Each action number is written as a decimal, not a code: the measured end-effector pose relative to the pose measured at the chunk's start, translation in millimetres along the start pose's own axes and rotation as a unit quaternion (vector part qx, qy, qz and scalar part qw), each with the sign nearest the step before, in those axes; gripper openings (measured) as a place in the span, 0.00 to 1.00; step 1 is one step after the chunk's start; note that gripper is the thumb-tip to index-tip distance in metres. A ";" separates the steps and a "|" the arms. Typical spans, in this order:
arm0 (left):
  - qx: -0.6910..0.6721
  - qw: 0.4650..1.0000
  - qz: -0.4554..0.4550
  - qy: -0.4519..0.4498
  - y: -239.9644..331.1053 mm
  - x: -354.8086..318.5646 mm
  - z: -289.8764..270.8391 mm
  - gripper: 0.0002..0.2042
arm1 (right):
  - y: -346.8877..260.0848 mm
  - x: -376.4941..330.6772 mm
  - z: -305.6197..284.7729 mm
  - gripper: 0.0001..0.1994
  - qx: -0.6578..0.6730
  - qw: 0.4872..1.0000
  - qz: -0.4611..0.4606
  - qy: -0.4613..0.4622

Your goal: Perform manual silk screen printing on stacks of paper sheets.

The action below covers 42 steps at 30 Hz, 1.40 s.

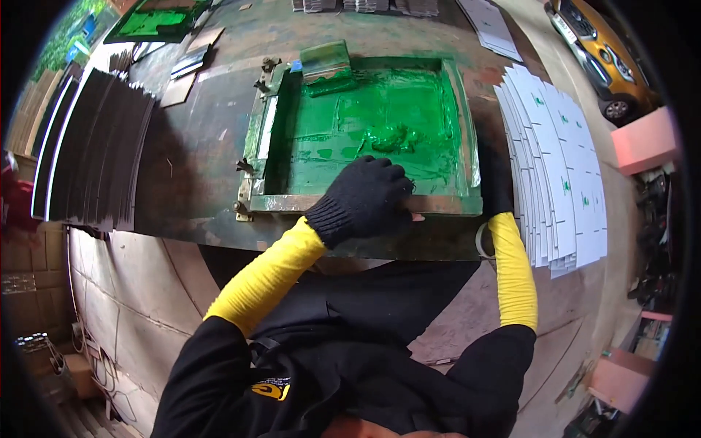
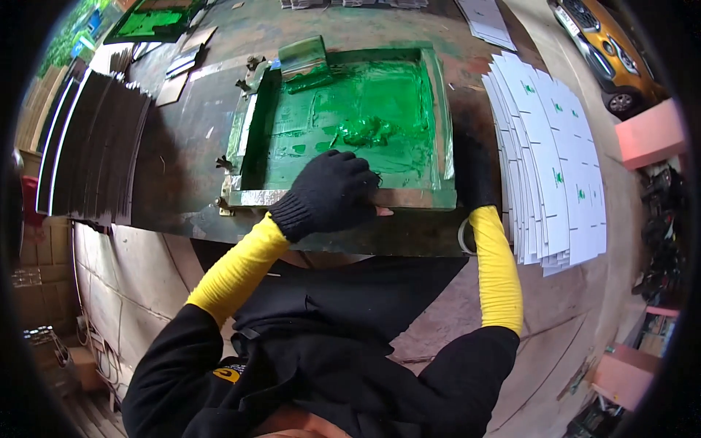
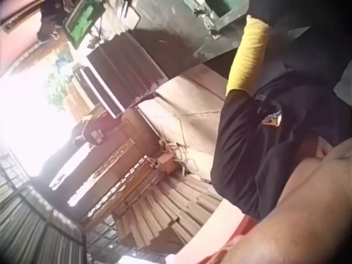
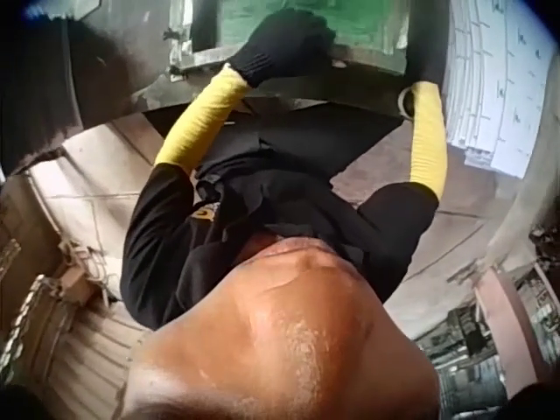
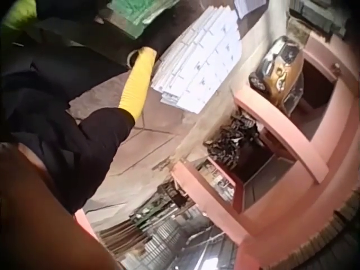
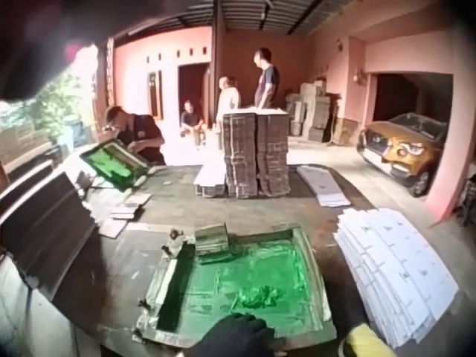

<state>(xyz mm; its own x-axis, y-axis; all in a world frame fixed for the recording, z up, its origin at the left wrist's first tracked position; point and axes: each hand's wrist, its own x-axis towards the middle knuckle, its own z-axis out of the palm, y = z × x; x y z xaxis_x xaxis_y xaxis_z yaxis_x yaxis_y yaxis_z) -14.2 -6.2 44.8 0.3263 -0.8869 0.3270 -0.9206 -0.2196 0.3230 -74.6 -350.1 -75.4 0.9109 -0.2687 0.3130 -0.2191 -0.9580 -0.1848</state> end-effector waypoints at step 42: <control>-0.188 0.980 -0.060 -0.040 -26.8 -6.4 45.1 0.25 | -233.3 190.9 2.4 0.34 -0.041 0.952 -0.302 0.035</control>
<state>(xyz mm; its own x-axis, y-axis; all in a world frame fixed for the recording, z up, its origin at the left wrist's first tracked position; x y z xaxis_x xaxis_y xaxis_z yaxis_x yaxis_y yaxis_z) -1.3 -12.9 -5.9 0.3949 -0.8966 0.2005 -0.7283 -0.1725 0.6632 151.3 -177.6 25.2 0.8541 0.3304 0.4016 0.3082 -0.9436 0.1209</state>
